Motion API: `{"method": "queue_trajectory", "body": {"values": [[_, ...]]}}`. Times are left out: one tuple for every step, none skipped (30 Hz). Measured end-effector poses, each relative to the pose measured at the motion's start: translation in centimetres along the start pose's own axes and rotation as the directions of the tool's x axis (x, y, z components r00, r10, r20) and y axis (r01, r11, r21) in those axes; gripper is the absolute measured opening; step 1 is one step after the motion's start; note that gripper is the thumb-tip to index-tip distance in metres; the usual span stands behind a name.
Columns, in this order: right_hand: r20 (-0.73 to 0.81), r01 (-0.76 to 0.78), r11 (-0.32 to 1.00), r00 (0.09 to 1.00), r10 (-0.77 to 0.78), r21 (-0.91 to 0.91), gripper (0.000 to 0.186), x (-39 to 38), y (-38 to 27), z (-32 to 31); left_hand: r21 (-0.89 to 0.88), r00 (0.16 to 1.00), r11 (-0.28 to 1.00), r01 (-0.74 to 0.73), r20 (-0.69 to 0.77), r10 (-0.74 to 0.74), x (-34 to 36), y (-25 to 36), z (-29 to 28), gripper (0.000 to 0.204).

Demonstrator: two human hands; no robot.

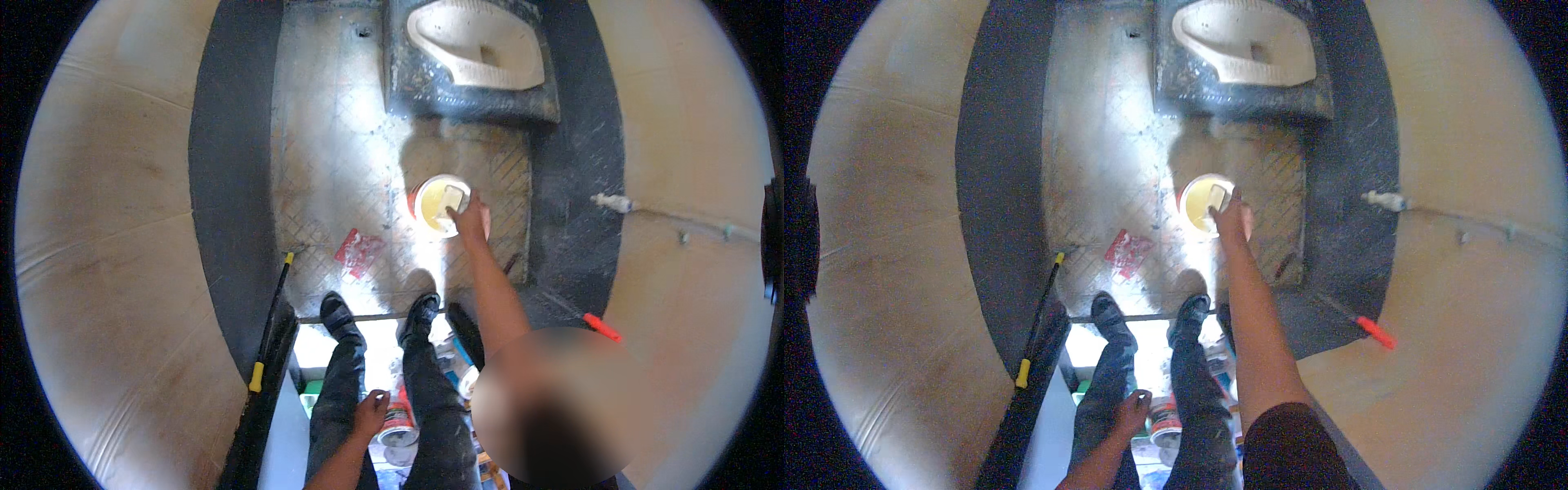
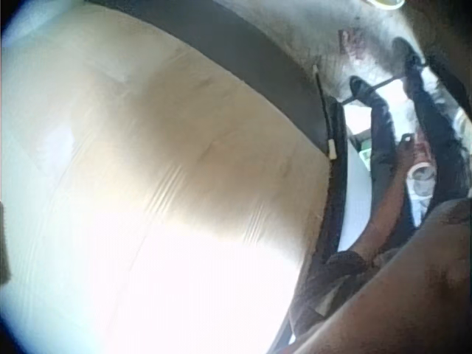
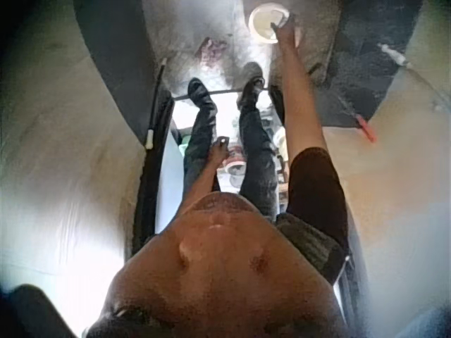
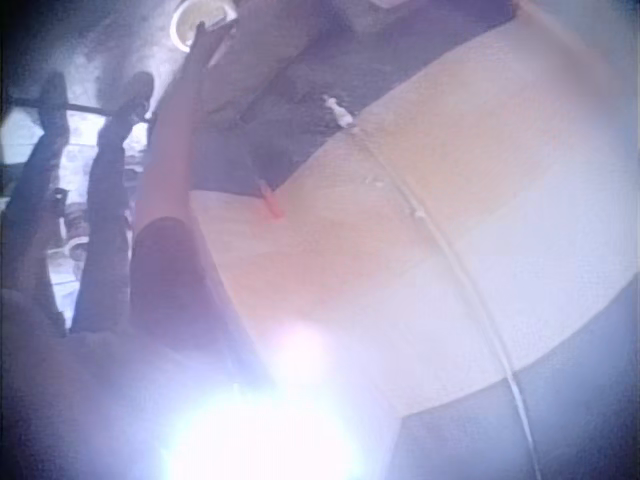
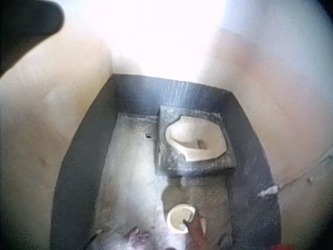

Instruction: The person scrapes a wall near a toilet using a scraper, applies liquid from a bucket, and smooths a white substance onto the surface with a spatula.

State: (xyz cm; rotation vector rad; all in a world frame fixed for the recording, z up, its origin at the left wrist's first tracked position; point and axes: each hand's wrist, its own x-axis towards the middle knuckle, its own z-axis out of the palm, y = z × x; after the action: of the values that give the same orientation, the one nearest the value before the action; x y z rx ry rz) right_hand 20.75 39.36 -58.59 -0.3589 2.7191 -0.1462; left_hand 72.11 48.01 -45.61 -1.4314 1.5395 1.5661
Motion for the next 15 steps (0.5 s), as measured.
{"method": "queue_trajectory", "body": {"values": [[0.08,-0.073,0.996,0.994,0.077,-0.056,0.079,1.0,-0.4,1.1,-0.065,0.999,0.997,-0.035,0.0,0.035,0.2,0.2,0.1,0.029],[0.129,-0.117,0.988,0.983,0.13,-0.101,0.074,2.3,-0.3,2.6,-0.129,0.998,0.989,-0.069,-0.009,0.068,0.7,1.2,-0.2,0.028],[0.18,-0.148,0.978,0.968,0.174,-0.146,0.069,3.7,-0.1,4.0,-0.093,0.998,0.995,-0.032,0.056,0.037,0.9,3.2,-1.3,0.026],[0.134,-0.212,0.974,0.966,0.222,-0.086,0.066,4.6,1.1,5.9,-0.104,0.998,0.994,-0.044,0.036,0.048,0.7,4.4,-1.5,0.025],[0.077,-0.281,0.959,0.956,0.282,-0.023,0.063,5.7,2.9,8.0,-0.113,0.997,0.991,-0.069,0.026,0.072,1.1,5.4,-1.5,0.025],[0.061,-0.271,0.961,0.96,0.274,-0.056,0.06,6.9,5.0,10.1,-0.12,0.994,0.988,-0.101,0.02,0.104,1.9,5.6,-1.4,0.024],[0.044,-0.257,0.962,0.964,0.262,-0.095,0.058,8.1,7.0,12.1,-0.201,0.996,0.976,-0.083,0.014,0.088,2.2,4.7,-0.5,0.025],[0.055,-0.259,0.962,0.963,0.264,-0.085,0.057,8.1,7.3,13.6,-0.2,0.998,0.978,-0.055,0.031,0.062,2.4,4.1,0.0,0.026],[0.08,-0.266,0.964,0.96,0.267,-0.028,0.056,7.6,7.2,14.5,-0.199,0.998,0.98,-0.022,0.05,0.032,2.2,3.7,0.3,0.026],[0.108,-0.29,0.953,0.954,0.281,0.086,0.056,6.9,6.0,14.6,-0.205,0.998,0.979,0.001,0.056,0.011,2.2,3.6,0.5,0.027],[0.147,-0.34,0.908,0.939,0.312,0.243,0.055,5.5,5.1,14.6,-0.23,0.997,0.973,0.033,0.079,-0.016,1.8,3.6,0.7,0.03],[0.17,-0.383,0.831,0.924,0.343,0.404,0.055,4.5,4.7,13.5,-0.186,0.998,0.982,0.02,0.059,-0.01,1.6,4.2,0.6,0.03],[0.179,-0.386,0.77,0.922,0.345,0.508,0.055,3.6,4.6,12.6,-0.144,0.999,0.99,0.003,0.038,0.002,1.4,5.0,0.8,0.03],[0.037,-0.239,0.821,0.965,0.258,0.518,0.054,2.7,6.5,13.1,-0.108,1.0,0.994,-0.014,0.021,0.017,1.0,5.6,1.2,0.031],[-0.133,-0.096,0.861,0.973,0.186,0.499,0.053,3.5,10.3,13.8,-0.183,0.995,0.982,0.048,0.094,-0.031,1.5,5.0,2.2,0.032]]}}
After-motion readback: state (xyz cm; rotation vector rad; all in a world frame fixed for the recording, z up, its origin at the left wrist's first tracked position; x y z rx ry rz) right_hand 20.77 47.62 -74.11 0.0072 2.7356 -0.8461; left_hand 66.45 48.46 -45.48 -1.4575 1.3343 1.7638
